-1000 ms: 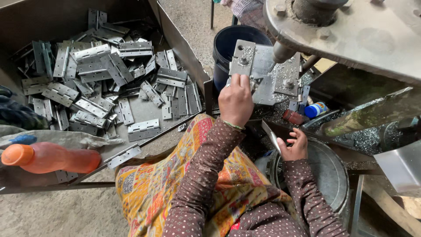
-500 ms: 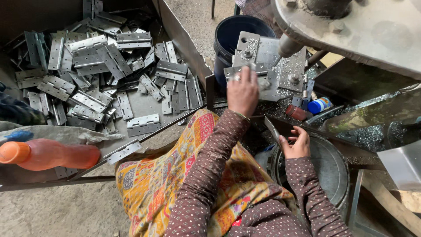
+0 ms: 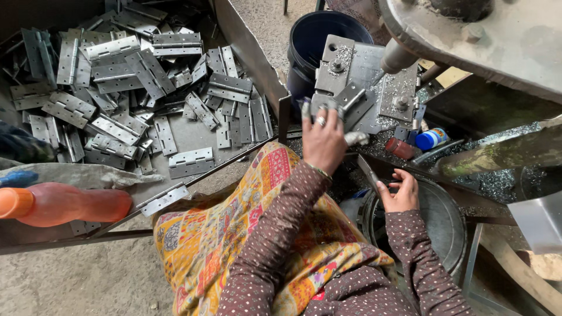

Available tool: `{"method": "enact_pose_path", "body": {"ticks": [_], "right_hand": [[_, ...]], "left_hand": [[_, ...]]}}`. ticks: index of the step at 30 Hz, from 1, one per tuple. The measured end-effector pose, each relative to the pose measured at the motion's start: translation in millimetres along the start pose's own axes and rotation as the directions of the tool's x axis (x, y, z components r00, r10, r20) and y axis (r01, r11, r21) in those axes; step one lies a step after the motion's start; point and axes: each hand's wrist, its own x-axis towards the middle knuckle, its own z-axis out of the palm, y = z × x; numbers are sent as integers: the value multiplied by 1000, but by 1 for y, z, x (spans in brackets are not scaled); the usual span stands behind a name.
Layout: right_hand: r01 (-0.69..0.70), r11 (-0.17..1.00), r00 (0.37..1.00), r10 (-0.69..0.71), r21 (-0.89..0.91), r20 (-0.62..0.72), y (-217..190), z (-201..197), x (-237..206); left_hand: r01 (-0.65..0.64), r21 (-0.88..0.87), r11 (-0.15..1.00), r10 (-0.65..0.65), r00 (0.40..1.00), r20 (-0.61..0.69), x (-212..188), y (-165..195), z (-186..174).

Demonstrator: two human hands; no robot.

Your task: The person repeatedly picks metal hinge pieces from a bin, places them under a press, and operates the machine to punch holes. The person handles the pieces one at a time and returns them to the bin after processing.

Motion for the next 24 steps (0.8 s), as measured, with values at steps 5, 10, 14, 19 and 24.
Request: {"method": "enact_pose_path", "body": {"ticks": [5, 10, 14, 19, 24], "right_hand": [[-21, 1000, 1000, 21, 4, 22, -2, 1, 0], [7, 1000, 999, -6, -18, 32, 6, 1, 0], [15, 999, 999, -12, -49, 53, 21, 7, -2], [168, 920, 982, -125, -355, 141, 42, 39, -17], [12, 944, 948, 94, -329, 303, 53, 65, -28]], "left_hand": [[-90, -66, 994, 84, 993, -86, -12, 21, 7], [-40, -174, 984, 31, 998, -53, 11, 20, 24], [-21, -128, 992, 20, 1000, -9, 14, 23, 28], [-20, -73, 997, 12, 994, -111, 13, 29, 30], [-22, -93, 995, 15, 997, -72, 11, 26, 26]]}}
